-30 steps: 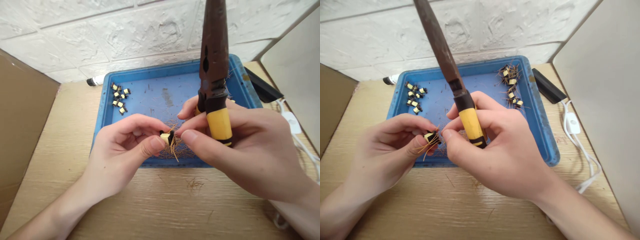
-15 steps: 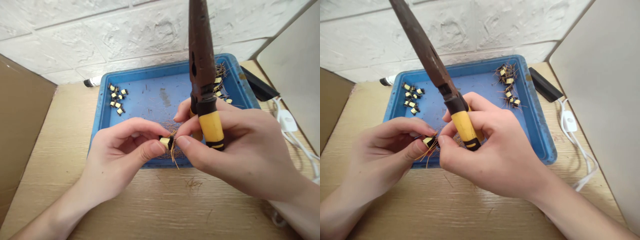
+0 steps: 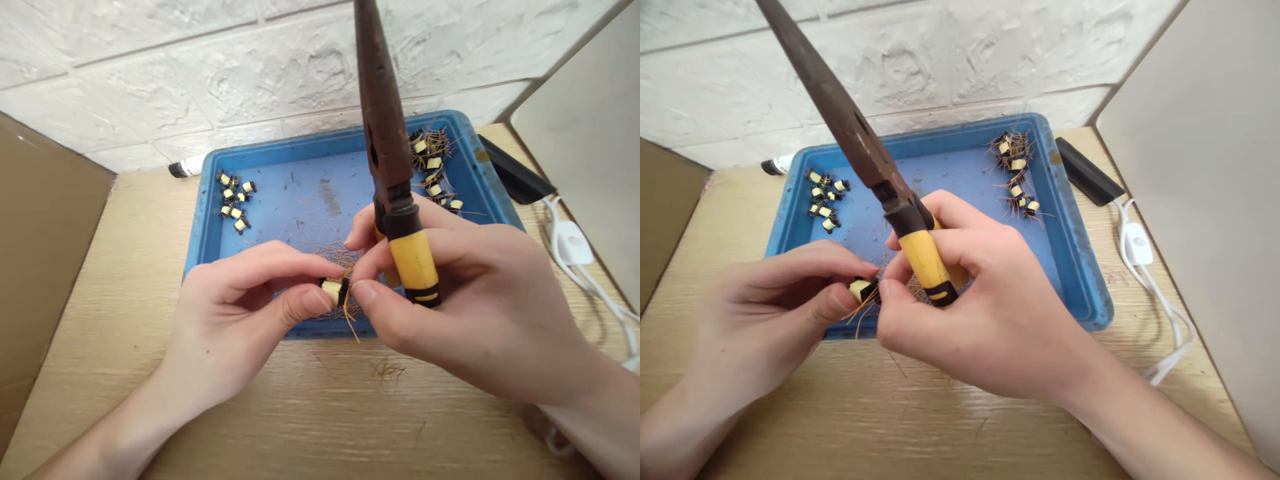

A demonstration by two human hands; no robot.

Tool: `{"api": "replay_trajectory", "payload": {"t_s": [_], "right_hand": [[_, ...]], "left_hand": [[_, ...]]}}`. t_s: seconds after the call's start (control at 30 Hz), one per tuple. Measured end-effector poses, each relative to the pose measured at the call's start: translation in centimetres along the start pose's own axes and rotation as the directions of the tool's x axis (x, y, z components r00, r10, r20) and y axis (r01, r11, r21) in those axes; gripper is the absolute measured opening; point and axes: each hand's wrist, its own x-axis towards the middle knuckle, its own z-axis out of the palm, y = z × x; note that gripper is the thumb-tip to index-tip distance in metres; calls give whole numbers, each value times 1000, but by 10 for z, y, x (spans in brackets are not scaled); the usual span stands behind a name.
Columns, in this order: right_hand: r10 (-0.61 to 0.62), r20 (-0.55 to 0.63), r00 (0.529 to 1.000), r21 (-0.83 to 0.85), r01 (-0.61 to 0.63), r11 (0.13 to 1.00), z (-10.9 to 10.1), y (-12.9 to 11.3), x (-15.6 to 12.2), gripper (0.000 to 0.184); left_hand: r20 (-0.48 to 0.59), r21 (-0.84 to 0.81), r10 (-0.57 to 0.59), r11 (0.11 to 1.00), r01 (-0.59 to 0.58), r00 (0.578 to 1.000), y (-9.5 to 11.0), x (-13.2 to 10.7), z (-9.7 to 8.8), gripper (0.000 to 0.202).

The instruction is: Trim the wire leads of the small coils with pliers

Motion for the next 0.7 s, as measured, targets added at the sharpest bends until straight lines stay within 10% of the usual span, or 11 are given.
{"api": "replay_trajectory", "payload": {"t_s": [0.7], "right_hand": [[-17, 67, 998, 36, 14, 999, 0, 0, -2, 18]], "left_hand": [[6, -41, -77, 996, 77, 997, 1, 3, 0, 28]]}}
